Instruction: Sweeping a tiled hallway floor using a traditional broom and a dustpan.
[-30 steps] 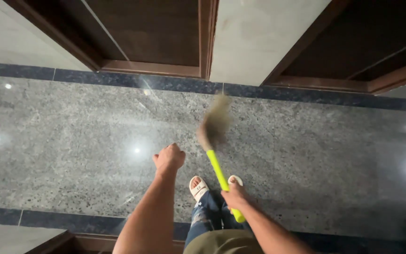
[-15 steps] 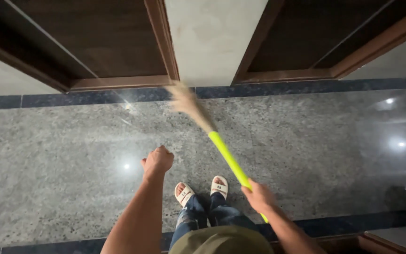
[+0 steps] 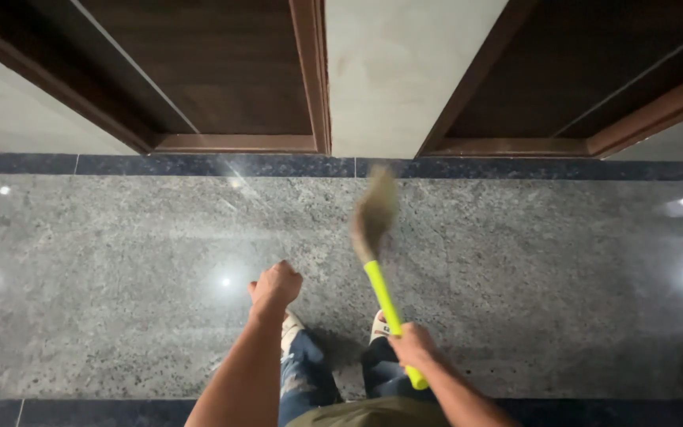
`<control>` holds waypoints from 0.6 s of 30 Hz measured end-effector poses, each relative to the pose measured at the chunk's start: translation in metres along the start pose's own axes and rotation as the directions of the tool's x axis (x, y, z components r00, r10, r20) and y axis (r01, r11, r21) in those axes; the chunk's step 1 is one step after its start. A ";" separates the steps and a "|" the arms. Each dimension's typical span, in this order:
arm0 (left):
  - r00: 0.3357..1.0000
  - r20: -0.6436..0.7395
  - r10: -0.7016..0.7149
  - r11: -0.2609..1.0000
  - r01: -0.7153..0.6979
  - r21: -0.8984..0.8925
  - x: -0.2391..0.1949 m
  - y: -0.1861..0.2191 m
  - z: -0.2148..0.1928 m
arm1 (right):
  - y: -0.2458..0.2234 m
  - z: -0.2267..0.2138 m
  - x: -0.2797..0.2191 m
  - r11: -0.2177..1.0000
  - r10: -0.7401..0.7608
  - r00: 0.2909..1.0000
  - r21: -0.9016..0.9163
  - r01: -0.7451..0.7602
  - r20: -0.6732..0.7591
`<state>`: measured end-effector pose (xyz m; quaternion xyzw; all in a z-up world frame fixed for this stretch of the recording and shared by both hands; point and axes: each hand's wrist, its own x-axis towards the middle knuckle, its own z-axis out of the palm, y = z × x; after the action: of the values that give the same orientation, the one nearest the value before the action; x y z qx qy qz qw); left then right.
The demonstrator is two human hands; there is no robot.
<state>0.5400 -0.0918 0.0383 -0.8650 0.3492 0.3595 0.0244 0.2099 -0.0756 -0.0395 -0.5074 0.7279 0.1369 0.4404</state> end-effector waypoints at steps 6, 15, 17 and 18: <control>0.998 0.038 -0.051 0.999 0.052 -0.016 0.024 -0.075 -0.032 | -0.090 0.045 -0.027 0.962 -0.264 0.948 -0.025 0.273 0.181; 0.998 0.064 -0.010 0.999 0.012 -0.034 0.100 -0.142 -0.063 | -0.065 0.011 -0.074 0.987 -0.153 0.986 -0.062 0.149 -0.068; 0.999 0.028 0.024 0.998 -0.022 -0.052 0.110 -0.143 -0.071 | -0.023 0.017 -0.045 0.995 -0.100 0.949 -0.024 0.097 -0.300; 0.999 0.026 0.024 0.998 -0.022 -0.054 0.111 -0.146 -0.073 | -0.013 0.009 -0.037 0.995 -0.102 0.948 -0.026 0.099 -0.301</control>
<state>0.7307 -0.0682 -0.0090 -0.8563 0.3491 0.3805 0.0017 0.2294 -0.0524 -0.0126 -0.5610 0.7592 0.0390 0.3277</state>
